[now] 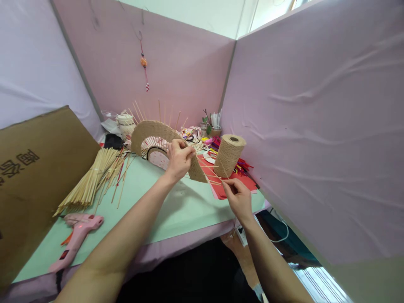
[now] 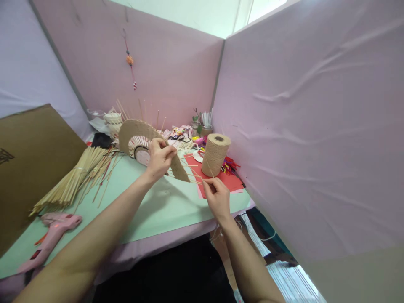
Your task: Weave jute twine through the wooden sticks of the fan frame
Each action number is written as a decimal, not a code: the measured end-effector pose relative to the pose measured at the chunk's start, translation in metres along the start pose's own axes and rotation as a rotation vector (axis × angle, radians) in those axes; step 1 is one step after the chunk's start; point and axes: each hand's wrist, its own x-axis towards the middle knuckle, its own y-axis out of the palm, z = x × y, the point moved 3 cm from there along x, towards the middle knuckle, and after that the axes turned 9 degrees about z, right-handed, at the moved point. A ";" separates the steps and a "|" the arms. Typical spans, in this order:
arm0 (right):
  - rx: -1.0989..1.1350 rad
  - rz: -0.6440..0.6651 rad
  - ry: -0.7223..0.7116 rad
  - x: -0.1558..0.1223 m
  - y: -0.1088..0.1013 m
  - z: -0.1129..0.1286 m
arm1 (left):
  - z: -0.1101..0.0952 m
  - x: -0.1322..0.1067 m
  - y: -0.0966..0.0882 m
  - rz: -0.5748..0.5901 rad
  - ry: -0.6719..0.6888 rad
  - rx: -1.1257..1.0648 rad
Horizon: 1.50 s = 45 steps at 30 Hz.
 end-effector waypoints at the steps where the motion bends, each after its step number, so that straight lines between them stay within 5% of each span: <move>1: 0.033 0.003 0.012 0.003 -0.002 0.002 | 0.000 0.001 -0.001 0.001 0.000 0.000; 7: 0.014 -0.010 -0.046 0.005 -0.013 0.022 | 0.002 0.002 -0.001 0.010 -0.001 0.001; 14: -0.141 0.163 -0.171 -0.002 -0.006 0.027 | 0.003 0.002 -0.002 0.016 -0.011 -0.012; 20: 0.185 0.200 0.076 0.009 -0.005 0.001 | 0.004 0.003 -0.009 0.033 0.032 -0.097; 23: 0.498 0.329 0.281 0.013 0.018 -0.014 | -0.001 0.005 -0.016 0.004 0.052 -0.152; 26: 0.664 0.388 0.331 0.016 0.047 -0.012 | -0.007 0.008 -0.028 -0.060 0.074 -0.204; 33: 0.349 0.004 0.019 0.011 0.062 0.025 | -0.003 0.016 -0.050 -0.199 0.025 -0.256; 36: 0.247 -0.034 -0.098 0.007 0.067 0.034 | -0.003 0.019 -0.048 -0.205 -0.005 -0.283; 45: 0.272 -0.256 -0.113 0.023 0.080 0.039 | -0.009 0.019 -0.044 -0.240 0.046 -0.331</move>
